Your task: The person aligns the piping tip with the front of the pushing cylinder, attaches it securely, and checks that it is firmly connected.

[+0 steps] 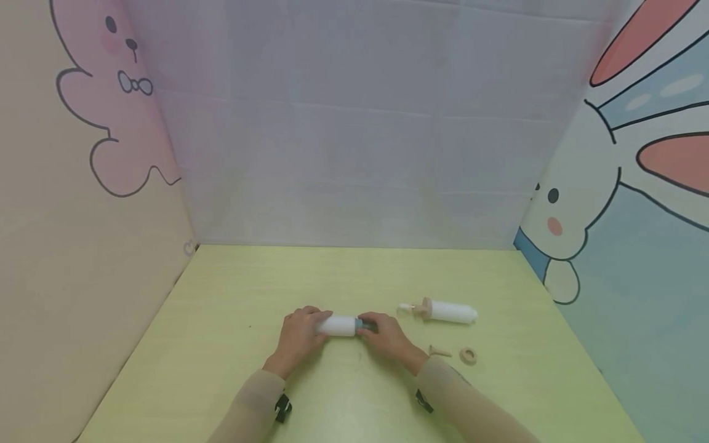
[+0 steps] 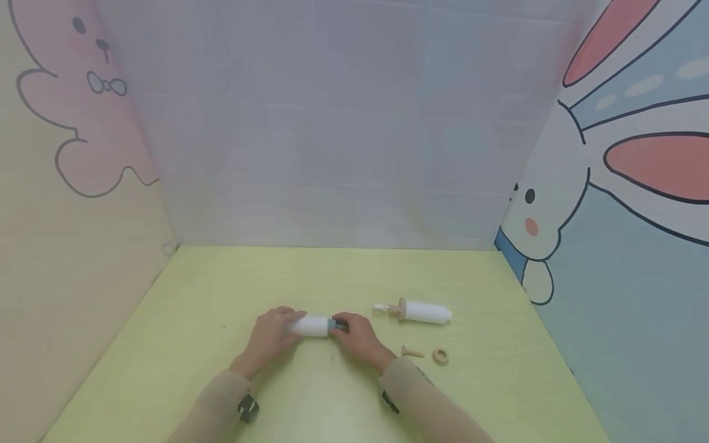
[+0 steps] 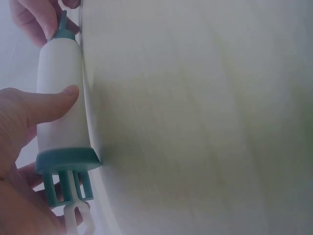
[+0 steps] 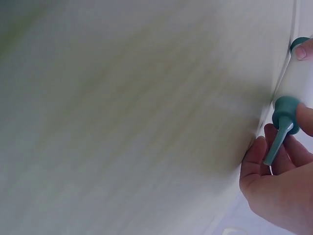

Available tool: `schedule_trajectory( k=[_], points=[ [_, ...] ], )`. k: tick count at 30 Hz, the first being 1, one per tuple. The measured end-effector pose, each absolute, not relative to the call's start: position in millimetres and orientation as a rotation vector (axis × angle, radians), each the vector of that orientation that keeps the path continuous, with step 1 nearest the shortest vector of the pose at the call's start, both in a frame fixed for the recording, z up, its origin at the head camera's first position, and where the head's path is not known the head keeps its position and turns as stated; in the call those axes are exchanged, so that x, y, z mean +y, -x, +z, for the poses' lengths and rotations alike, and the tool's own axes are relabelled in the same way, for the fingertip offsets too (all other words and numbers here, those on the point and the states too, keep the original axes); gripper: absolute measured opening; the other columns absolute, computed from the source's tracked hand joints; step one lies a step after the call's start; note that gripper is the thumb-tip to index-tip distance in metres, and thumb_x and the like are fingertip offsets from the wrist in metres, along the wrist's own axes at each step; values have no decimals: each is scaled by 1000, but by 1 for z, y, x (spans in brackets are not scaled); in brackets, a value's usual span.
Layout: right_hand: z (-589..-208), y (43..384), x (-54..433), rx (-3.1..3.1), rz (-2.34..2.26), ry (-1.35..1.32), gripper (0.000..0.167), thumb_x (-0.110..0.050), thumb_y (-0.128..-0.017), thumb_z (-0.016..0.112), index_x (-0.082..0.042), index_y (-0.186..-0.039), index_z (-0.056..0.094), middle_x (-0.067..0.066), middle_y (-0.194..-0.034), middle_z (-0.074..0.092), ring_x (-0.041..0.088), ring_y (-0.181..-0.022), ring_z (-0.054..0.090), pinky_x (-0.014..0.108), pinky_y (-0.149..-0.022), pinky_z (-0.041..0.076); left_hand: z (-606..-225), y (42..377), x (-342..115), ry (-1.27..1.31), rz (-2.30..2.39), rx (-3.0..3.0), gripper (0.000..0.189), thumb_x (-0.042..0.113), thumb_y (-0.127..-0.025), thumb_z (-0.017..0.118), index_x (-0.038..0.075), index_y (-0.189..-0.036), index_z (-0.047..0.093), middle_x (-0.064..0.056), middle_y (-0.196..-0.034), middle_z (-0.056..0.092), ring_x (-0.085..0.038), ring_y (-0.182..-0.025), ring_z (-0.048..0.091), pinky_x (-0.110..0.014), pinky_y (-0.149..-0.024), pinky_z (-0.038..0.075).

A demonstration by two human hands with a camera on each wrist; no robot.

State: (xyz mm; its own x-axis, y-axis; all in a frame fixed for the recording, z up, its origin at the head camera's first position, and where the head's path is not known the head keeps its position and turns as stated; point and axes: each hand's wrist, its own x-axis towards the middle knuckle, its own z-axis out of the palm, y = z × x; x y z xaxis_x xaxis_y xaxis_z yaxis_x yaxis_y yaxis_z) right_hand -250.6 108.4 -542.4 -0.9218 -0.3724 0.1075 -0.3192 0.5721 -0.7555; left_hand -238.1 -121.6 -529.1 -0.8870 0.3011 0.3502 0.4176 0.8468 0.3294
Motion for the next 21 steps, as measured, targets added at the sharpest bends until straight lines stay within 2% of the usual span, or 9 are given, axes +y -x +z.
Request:
schedule_trajectory(
  k=[4,10,21],
  points=[
    [-542,251,109,2727,-1280,601,35,-20,-90,67,0,-118,63,14,-117,63,30,-109,57,45,-93,43,-530,239,-121,548,-577,-2732,46,22,-67,86,14,-110,73,-9,-102,65,-31,-89,60,-51,-72,46],
    [-538,248,109,2741,-1268,635,40,-18,-88,69,2,-122,60,16,-119,62,32,-110,57,45,-94,42,-529,240,-120,554,-598,-2754,55,27,-63,88,15,-114,71,-13,-111,64,-37,-101,57,-55,-76,44],
    [-537,248,114,2722,-1236,659,49,-19,-87,71,3,-128,55,19,-121,59,35,-112,54,48,-95,40,-524,240,-117,531,-548,-2805,62,36,-64,87,17,-120,68,-14,-119,61,-39,-106,54,-55,-80,43]
  ],
)
